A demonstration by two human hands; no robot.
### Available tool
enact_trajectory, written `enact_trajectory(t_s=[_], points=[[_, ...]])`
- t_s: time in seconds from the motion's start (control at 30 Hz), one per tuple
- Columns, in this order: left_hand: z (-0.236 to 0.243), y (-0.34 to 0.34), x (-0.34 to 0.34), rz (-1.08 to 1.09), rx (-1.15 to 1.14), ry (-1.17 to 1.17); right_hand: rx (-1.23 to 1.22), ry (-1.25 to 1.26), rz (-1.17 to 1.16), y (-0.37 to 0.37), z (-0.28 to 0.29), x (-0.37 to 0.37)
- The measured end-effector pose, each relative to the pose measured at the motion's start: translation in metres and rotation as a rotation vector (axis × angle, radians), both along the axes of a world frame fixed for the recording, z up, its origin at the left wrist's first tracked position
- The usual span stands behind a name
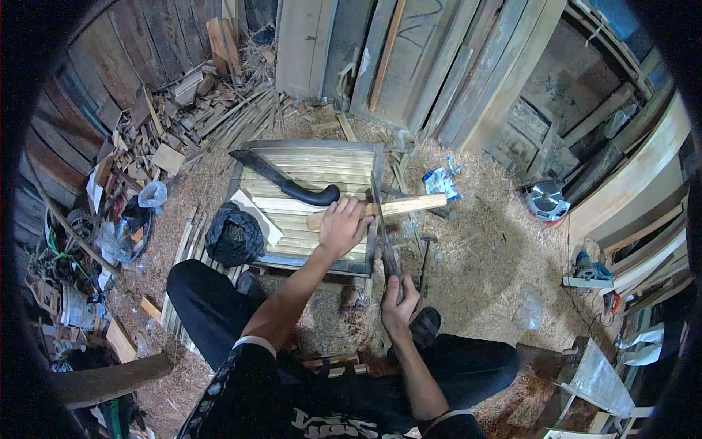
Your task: Shaping, nailing, and sawing wood pieces in a workshop setting using hand tools.
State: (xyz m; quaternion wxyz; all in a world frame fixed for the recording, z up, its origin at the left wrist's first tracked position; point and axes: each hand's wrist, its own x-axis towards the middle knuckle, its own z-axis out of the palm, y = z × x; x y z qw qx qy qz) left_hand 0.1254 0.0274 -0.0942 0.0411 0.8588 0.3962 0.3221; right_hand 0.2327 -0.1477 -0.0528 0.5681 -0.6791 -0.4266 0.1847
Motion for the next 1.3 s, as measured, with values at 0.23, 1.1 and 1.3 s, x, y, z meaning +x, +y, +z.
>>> enact_trajectory(t_s=[0.23,1.1,1.3], points=[[0.004,-0.008,-0.006,-0.033,-0.098,0.119,-0.111,0.149,0.055,-0.028,-0.02,0.006],[-0.006,-0.003,-0.004,-0.052,0.029,0.102,-0.088,0.049,0.089,-0.034,-0.028,0.004],[-0.005,-0.006,-0.008,-0.06,0.123,0.104,-0.109,0.095,0.02,0.007,-0.02,-0.003]])
